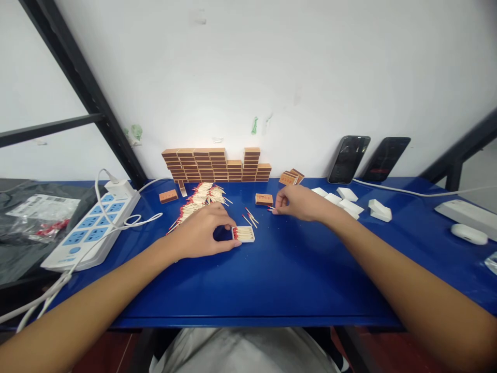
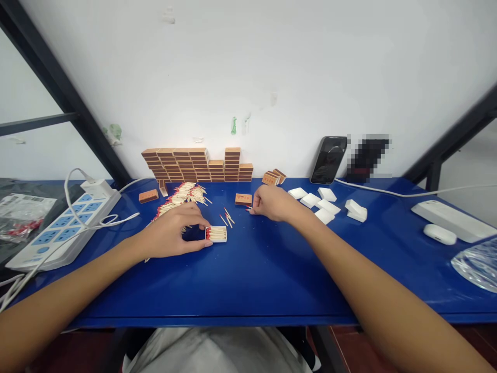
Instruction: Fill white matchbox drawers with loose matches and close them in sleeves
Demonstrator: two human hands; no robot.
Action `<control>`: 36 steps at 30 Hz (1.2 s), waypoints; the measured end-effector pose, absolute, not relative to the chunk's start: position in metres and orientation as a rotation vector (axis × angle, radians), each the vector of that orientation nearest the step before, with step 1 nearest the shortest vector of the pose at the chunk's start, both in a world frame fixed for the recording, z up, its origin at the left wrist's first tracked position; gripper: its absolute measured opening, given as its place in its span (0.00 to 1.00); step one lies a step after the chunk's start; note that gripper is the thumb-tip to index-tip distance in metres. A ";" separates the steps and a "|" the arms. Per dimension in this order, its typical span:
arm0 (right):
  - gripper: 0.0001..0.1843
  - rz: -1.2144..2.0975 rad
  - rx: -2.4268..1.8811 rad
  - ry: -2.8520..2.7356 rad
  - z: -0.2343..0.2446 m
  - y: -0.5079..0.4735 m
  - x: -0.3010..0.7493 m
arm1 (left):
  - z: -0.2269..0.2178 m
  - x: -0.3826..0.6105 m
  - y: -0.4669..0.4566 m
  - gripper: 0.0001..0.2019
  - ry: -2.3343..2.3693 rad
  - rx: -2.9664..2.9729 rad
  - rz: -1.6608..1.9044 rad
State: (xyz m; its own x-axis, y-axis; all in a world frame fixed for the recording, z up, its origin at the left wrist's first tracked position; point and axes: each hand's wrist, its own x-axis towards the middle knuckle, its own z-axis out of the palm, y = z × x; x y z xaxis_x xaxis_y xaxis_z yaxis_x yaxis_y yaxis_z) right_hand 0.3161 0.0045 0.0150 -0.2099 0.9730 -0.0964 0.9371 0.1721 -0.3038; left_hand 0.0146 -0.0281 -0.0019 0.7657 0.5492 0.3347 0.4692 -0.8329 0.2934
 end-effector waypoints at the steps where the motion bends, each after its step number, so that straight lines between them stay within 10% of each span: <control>1: 0.10 0.445 -1.897 -2.316 0.015 0.004 0.315 | -0.002 0.014 -0.028 0.14 0.804 2.771 0.616; 36: 0.08 0.727 -1.159 -2.409 0.005 -0.027 0.273 | -0.005 0.014 -0.026 0.13 0.836 2.806 0.662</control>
State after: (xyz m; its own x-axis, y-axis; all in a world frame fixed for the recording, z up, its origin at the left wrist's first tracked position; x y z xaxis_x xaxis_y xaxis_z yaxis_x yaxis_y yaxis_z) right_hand 0.2726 -0.0268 0.0048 -0.5936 0.7981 0.1031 0.6077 0.5285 -0.5927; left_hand 0.0139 -0.0260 -0.0046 0.7487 0.5491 0.3714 0.4876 -0.8357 0.2526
